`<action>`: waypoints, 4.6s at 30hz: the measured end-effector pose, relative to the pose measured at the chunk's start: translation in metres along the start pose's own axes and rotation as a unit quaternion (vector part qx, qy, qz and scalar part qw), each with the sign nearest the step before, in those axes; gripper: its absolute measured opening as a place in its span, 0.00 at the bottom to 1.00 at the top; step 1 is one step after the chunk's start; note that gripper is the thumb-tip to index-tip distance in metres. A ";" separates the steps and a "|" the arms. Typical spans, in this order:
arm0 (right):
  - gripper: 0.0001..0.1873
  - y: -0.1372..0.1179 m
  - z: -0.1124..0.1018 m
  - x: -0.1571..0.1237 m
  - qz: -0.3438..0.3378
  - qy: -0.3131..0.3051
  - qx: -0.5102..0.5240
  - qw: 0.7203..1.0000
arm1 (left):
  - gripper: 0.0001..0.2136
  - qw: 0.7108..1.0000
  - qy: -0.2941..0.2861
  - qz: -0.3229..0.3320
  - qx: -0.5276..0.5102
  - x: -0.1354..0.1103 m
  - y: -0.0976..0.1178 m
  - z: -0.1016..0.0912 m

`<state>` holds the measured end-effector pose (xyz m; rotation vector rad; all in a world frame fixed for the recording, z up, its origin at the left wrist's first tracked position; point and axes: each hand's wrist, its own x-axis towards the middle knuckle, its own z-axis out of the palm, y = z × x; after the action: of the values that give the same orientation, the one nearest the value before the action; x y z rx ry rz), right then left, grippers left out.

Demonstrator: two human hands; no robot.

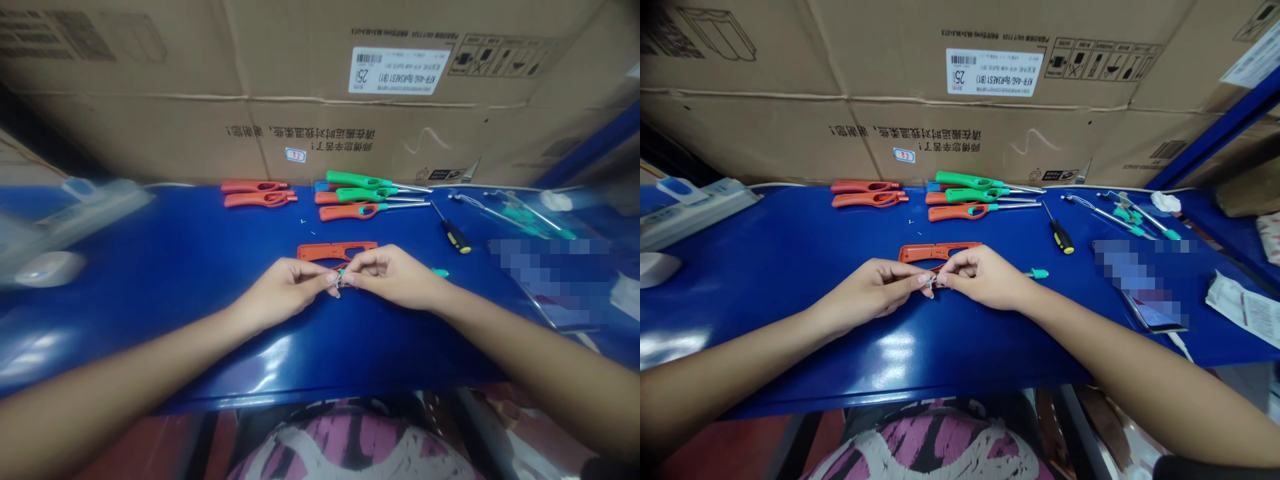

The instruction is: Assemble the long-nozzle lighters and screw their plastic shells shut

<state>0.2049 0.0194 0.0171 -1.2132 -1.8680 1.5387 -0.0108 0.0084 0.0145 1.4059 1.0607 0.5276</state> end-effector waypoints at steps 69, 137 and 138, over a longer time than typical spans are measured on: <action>0.16 -0.003 0.003 -0.001 0.018 0.025 0.072 0.997 | 0.16 0.998 0.044 0.044 0.000 -0.003 -0.008 0.007; 0.09 0.003 0.002 -0.002 -0.006 0.068 -0.030 0.997 | 0.09 0.865 0.030 0.208 0.457 -0.012 0.015 -0.025; 0.09 0.004 0.002 -0.001 -0.040 0.086 -0.058 0.994 | 0.09 0.865 0.030 0.207 0.456 -0.013 0.016 -0.025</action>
<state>0.2053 0.0169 0.0127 -1.2617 -1.8907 1.2563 -0.0332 0.0128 0.0370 2.5079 1.1071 0.3722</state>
